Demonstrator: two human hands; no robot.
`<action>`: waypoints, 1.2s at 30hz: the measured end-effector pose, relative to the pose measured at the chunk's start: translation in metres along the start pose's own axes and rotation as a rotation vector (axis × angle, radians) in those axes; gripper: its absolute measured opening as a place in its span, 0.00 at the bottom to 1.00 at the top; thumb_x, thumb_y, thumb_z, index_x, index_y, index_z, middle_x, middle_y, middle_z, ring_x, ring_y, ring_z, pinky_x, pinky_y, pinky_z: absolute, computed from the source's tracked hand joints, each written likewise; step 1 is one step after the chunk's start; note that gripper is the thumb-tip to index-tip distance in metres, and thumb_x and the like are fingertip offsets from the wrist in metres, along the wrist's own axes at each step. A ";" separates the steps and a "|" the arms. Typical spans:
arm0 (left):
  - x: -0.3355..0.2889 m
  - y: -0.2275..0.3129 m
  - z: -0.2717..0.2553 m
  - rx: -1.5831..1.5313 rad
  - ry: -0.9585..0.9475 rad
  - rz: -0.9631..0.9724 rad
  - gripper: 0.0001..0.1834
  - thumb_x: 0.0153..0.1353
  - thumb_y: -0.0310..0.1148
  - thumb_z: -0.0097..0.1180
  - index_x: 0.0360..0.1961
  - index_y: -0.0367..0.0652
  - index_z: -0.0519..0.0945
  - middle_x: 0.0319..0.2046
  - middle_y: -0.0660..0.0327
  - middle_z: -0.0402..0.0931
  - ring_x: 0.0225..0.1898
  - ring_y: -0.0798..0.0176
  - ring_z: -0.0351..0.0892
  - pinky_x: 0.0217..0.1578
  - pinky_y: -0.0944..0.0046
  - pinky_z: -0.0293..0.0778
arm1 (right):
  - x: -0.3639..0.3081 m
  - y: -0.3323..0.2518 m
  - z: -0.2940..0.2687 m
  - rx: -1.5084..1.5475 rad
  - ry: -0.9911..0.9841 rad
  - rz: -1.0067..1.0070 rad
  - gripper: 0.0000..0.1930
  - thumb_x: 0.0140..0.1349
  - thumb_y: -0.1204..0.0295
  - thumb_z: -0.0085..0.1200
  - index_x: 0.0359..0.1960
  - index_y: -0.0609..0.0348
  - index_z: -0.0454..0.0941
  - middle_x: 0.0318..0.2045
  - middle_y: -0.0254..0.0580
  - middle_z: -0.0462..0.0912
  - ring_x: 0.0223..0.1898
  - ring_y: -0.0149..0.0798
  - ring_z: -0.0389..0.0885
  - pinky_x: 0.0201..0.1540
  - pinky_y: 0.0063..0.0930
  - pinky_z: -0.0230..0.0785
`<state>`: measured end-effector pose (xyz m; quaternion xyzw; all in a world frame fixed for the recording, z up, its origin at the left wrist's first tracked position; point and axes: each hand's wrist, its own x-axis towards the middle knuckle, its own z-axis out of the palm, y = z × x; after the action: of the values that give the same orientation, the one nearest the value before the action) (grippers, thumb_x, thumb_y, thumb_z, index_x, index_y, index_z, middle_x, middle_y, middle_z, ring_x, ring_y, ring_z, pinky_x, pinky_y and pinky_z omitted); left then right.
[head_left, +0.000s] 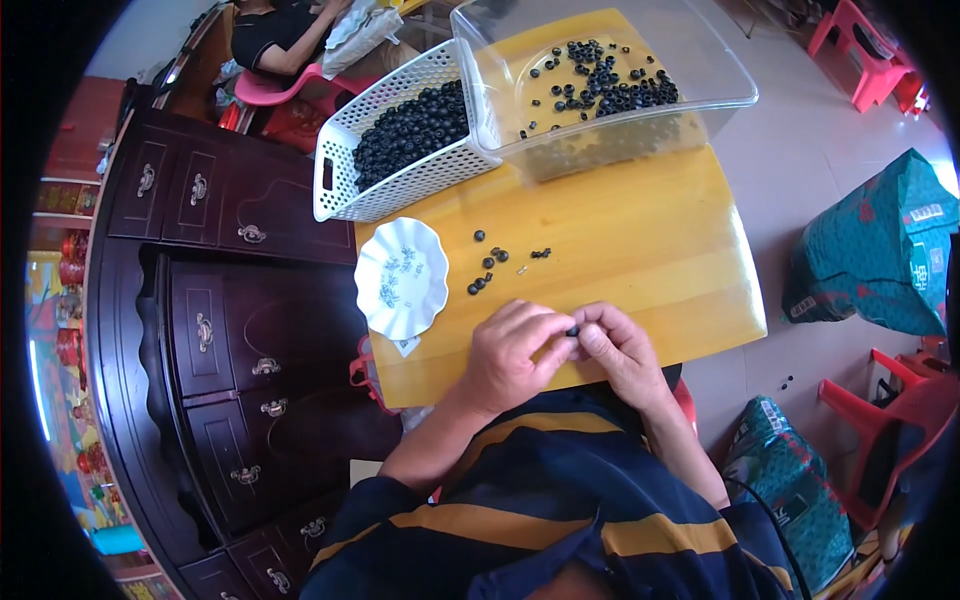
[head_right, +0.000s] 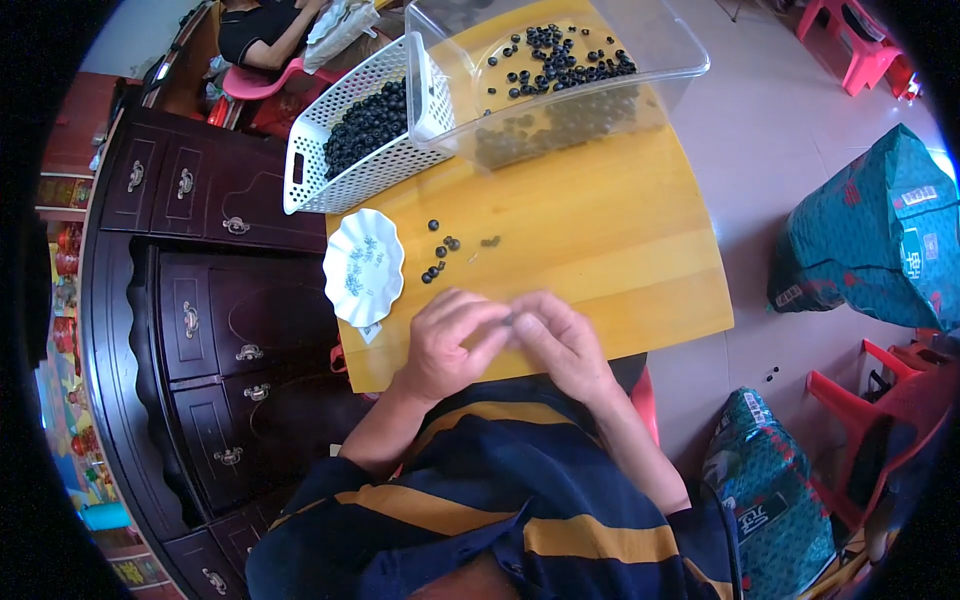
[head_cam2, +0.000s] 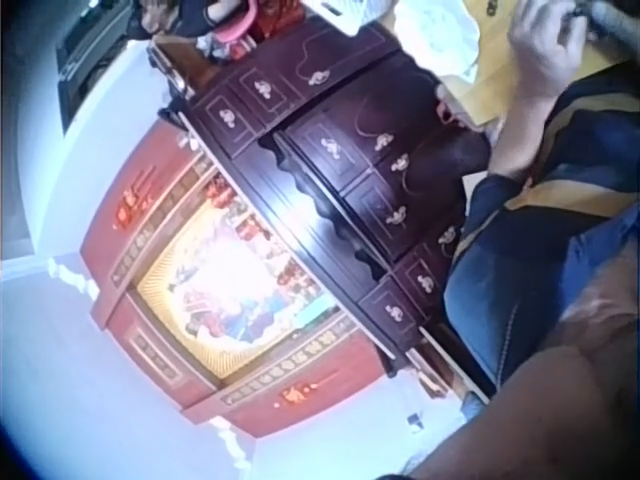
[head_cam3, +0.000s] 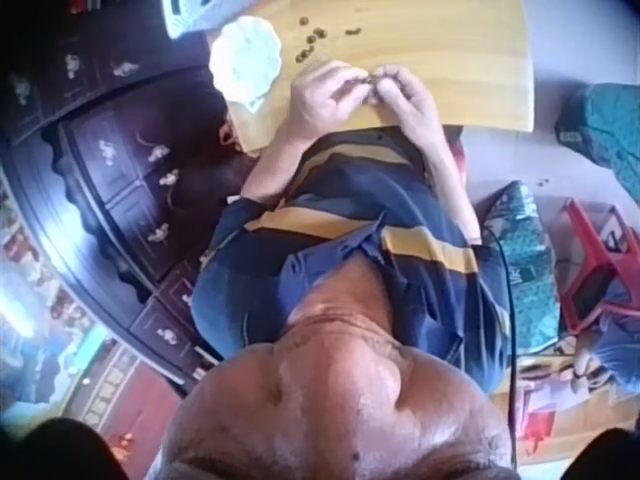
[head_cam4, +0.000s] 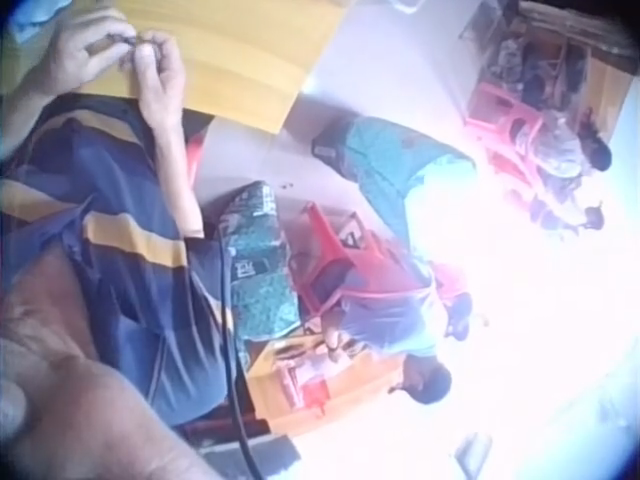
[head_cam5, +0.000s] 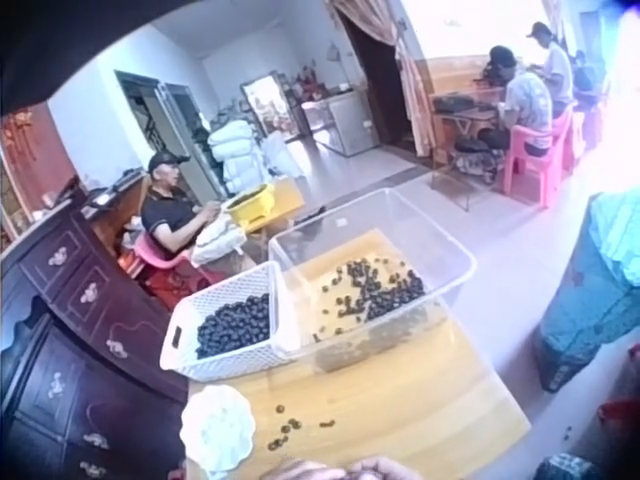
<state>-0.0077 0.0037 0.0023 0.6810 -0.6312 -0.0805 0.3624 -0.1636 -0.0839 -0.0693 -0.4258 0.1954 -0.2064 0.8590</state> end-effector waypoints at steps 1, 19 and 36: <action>-0.001 0.001 0.003 -0.001 -0.002 0.001 0.12 0.49 0.21 0.70 0.36 0.40 0.84 0.30 0.56 0.81 0.31 0.50 0.81 0.33 0.57 0.75 | -0.001 0.001 -0.003 -0.001 -0.034 0.051 0.10 0.77 0.65 0.50 0.48 0.60 0.74 0.38 0.31 0.81 0.41 0.22 0.77 0.47 0.19 0.70; 0.009 -0.069 0.010 0.350 0.008 -0.176 0.09 0.55 0.27 0.67 0.38 0.38 0.85 0.33 0.53 0.83 0.33 0.50 0.84 0.35 0.56 0.79 | 0.001 -0.001 -0.008 0.189 0.074 -0.023 0.14 0.72 0.72 0.57 0.56 0.61 0.74 0.44 0.40 0.86 0.44 0.30 0.82 0.52 0.26 0.75; 0.003 -0.019 0.002 -0.345 0.035 -0.248 0.02 0.62 0.19 0.58 0.36 0.34 0.80 0.30 0.63 0.83 0.28 0.73 0.81 0.30 0.73 0.76 | 0.002 0.001 -0.008 0.228 0.123 -0.147 0.13 0.70 0.75 0.58 0.55 0.60 0.76 0.46 0.40 0.83 0.44 0.29 0.82 0.52 0.25 0.75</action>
<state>0.0063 -0.0010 -0.0094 0.6826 -0.5128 -0.2195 0.4721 -0.1659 -0.0900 -0.0750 -0.3250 0.1915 -0.3153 0.8708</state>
